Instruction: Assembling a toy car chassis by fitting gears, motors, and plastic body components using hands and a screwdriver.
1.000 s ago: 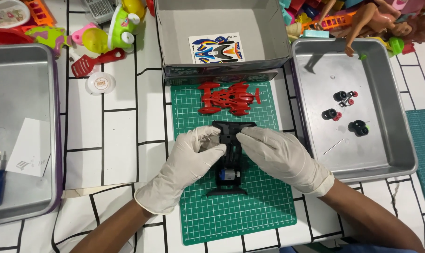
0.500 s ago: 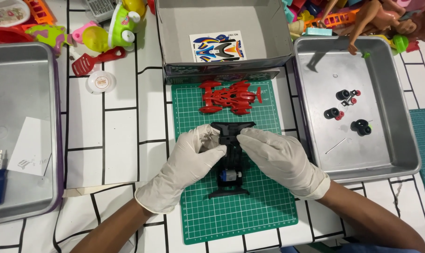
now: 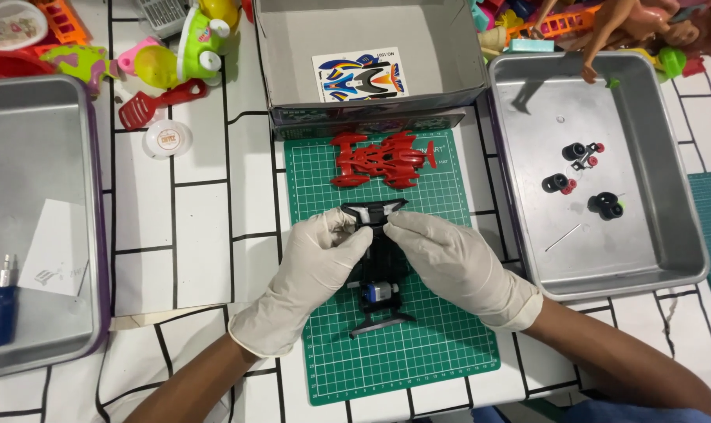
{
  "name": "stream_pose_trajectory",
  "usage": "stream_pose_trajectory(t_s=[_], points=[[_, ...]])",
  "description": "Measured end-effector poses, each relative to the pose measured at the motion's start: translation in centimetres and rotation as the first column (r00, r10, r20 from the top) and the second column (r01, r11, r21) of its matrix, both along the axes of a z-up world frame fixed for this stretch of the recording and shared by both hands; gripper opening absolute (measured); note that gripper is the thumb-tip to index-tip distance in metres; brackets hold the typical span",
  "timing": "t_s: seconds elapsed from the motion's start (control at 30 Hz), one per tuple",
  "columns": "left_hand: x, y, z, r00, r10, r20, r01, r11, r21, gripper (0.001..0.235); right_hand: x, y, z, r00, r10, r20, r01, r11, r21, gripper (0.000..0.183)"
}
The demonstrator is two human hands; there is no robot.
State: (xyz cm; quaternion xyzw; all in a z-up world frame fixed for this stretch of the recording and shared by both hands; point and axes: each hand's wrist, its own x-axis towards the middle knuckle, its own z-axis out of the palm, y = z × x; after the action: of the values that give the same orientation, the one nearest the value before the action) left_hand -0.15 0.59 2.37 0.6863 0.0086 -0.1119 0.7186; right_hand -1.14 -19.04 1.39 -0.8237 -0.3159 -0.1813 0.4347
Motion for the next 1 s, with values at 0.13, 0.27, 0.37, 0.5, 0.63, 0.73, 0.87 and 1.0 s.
stream_pose_trajectory(t_s=[0.13,0.27,0.37,0.5,0.63,0.73,0.87,1.0], points=[[-0.2,-0.1,-2.6,0.999,0.038,-0.012,-0.038,0.999,0.030,0.009,-0.6,-0.4,-0.4,0.998,-0.045,0.039,0.044,0.999,0.022,0.022],[-0.4,0.1,-4.9,0.997,0.067,-0.028,-0.067,0.998,0.005,0.011,-0.7,-0.6,-0.2,0.955,-0.165,-0.245,0.234,0.930,0.284,0.021],[-0.4,0.0,-4.7,0.997,0.072,-0.035,-0.073,0.997,-0.007,0.012,-0.4,0.2,1.5,0.798,-0.121,-0.591,0.412,0.825,0.388,0.022],[-0.4,-0.2,-4.6,0.997,0.071,-0.032,-0.071,0.997,0.010,0.012,-0.1,-0.2,0.4,0.578,-0.015,-0.816,0.472,0.821,0.319,0.031],[-0.4,-0.2,-3.6,0.998,0.060,-0.024,-0.060,0.998,-0.008,0.015,0.1,-0.3,-2.6,0.539,0.061,-0.840,0.441,0.829,0.343,0.024],[-0.5,-0.2,-3.0,0.998,0.031,-0.050,-0.033,0.998,-0.048,0.014,0.4,-0.4,-2.3,0.545,0.077,-0.835,0.398,0.853,0.338,0.014],[-0.4,0.6,-6.2,1.000,-0.009,-0.024,0.008,0.999,-0.037,0.015,0.8,-1.0,-3.2,0.541,0.097,-0.835,0.386,0.854,0.349,0.009],[-0.4,0.8,-7.0,0.993,-0.073,0.088,0.072,0.997,0.016,0.017,1.2,-1.3,-3.1,0.495,0.091,-0.864,0.404,0.856,0.322,0.008]])
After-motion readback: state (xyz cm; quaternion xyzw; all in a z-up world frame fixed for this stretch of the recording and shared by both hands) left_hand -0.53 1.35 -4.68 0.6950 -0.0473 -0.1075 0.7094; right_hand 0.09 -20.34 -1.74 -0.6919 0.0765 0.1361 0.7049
